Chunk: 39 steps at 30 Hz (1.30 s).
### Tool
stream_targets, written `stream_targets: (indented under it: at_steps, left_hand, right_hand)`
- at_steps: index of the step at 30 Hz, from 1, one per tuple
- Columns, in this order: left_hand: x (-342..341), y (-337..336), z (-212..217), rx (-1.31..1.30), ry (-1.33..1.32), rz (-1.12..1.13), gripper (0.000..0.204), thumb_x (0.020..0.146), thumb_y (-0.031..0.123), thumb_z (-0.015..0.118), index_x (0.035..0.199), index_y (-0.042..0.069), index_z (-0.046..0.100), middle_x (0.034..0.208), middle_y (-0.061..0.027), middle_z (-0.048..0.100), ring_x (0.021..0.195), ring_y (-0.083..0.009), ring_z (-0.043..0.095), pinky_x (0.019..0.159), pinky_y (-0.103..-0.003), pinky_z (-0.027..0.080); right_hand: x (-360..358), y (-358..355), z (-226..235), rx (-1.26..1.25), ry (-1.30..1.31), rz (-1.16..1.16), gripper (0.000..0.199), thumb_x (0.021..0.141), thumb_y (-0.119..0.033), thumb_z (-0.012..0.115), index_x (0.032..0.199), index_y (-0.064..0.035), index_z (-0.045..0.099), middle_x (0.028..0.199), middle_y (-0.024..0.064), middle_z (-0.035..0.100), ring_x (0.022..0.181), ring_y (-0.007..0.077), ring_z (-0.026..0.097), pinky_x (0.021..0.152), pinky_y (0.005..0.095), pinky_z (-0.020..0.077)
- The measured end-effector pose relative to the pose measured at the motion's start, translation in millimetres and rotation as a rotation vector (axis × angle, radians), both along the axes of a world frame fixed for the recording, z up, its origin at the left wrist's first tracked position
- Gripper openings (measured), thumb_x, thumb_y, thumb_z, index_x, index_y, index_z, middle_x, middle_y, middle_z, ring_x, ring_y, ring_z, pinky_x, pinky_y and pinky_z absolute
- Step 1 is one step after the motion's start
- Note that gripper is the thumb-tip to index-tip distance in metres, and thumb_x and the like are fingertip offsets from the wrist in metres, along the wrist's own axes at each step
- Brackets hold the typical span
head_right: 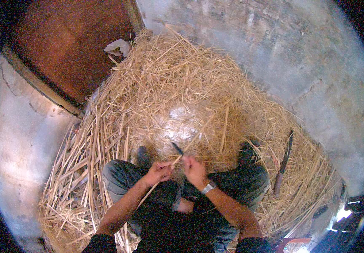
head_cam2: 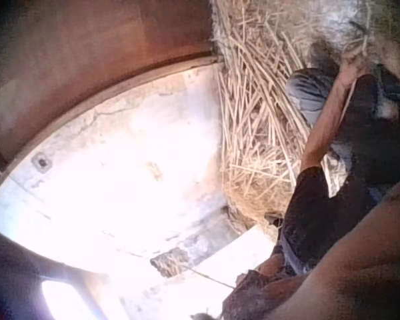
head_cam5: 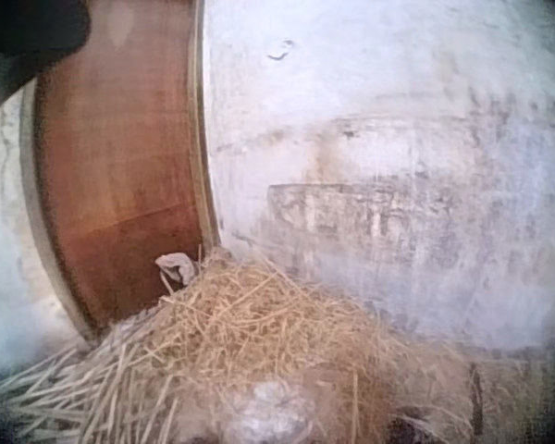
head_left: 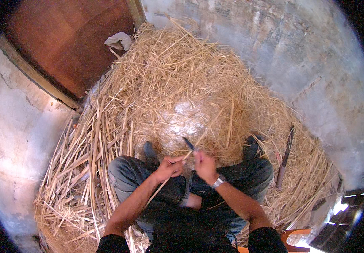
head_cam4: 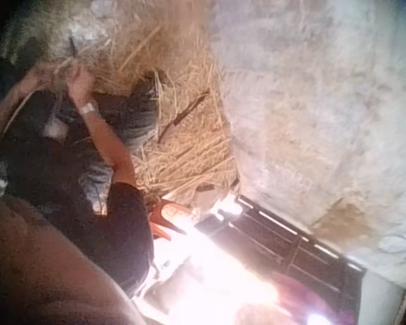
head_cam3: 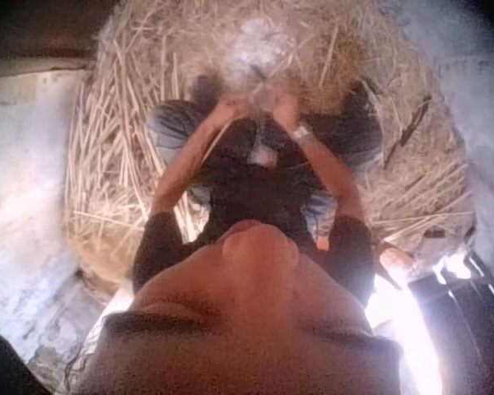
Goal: The person whittles and carves a bamboo stick using a knife, turning the stick to work on different sides while sitting on a pile of straw.
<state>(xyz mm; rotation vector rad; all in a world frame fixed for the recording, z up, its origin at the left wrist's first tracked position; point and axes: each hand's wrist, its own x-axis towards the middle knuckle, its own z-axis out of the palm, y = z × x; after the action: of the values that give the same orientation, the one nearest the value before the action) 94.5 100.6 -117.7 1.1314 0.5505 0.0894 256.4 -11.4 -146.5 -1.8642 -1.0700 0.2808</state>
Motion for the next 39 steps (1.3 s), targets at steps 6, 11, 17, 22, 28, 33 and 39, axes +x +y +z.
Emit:
stream_targets:
  at_steps: [6,11,17,22,28,33,39]
  left_hand:
    - [6,4,14,0.041,-0.103,0.022,0.038,0.102,0.020,0.056,0.138,0.007,0.057,0.058,0.0073,0.039,0.047,-0.0037,0.033,0.043,-0.021,0.025]
    - [4,6,0,-0.072,-0.094,0.033,0.038,0.102,0.020,0.057,0.138,0.006,0.057,0.058,0.0079,0.038,0.047,-0.0040,0.031,0.043,-0.022,0.025]
    - [4,0,14,0.026,-0.063,0.029,0.037,0.103,0.018,0.054,0.139,0.007,0.056,0.058,0.0068,0.038,0.047,-0.0040,0.031,0.044,-0.023,0.026]
    - [7,4,6,0.029,-0.089,0.010,0.040,0.103,0.021,0.056,0.141,0.008,0.054,0.058,0.0069,0.040,0.046,-0.0039,0.033,0.042,-0.023,0.027]
    - [5,0,-6,0.043,-0.125,0.050,0.036,0.103,0.032,0.055,0.125,0.005,0.062,0.055,0.0053,0.043,0.043,-0.0043,0.036,0.040,-0.023,0.029]
    - [11,-3,1,0.134,0.076,0.139,0.051,0.102,0.042,0.055,0.065,0.008,0.049,0.053,0.0036,0.044,0.044,-0.0048,0.040,0.041,-0.024,0.031]
    - [13,-7,9,0.300,-0.023,0.073,0.032,0.101,0.031,0.059,0.111,0.003,0.072,0.063,0.0038,0.052,0.055,-0.0039,0.045,0.049,-0.024,0.036]
  right_hand:
    - [10,7,3,-0.072,-0.033,0.076,0.036,0.101,-0.038,0.051,0.085,-0.0067,0.056,0.060,0.0204,0.057,0.055,0.0434,0.059,0.049,0.0519,0.0436]
    - [25,17,12,-0.021,0.065,-0.161,0.032,0.102,-0.023,0.053,0.078,-0.0016,0.053,0.057,0.0199,0.045,0.047,0.0341,0.043,0.047,0.0419,0.0366]
    - [1,3,0,0.020,-0.034,0.074,0.033,0.102,-0.032,0.051,0.086,-0.0034,0.057,0.055,0.0203,0.049,0.048,0.0427,0.052,0.047,0.0502,0.0380]
    - [-3,4,6,-0.027,0.151,-0.021,0.035,0.102,-0.033,0.051,0.091,-0.0012,0.058,0.066,0.0249,0.055,0.062,0.0463,0.057,0.055,0.0498,0.0433]
    - [33,7,-6,-0.001,0.556,-0.047,0.038,0.099,-0.037,0.059,0.093,-0.0003,0.064,0.069,0.0126,0.063,0.064,0.0229,0.059,0.061,0.0411,0.0463]
    - [24,0,34,0.010,0.278,0.140,0.027,0.093,-0.029,0.070,0.087,-0.0033,0.070,0.063,0.0012,0.059,0.058,0.0095,0.047,0.053,0.0305,0.0407]
    - [23,5,11,0.046,0.401,0.242,0.023,0.091,-0.018,0.073,0.076,-0.0011,0.065,0.063,0.0013,0.057,0.058,0.0083,0.046,0.053,0.0304,0.0392]
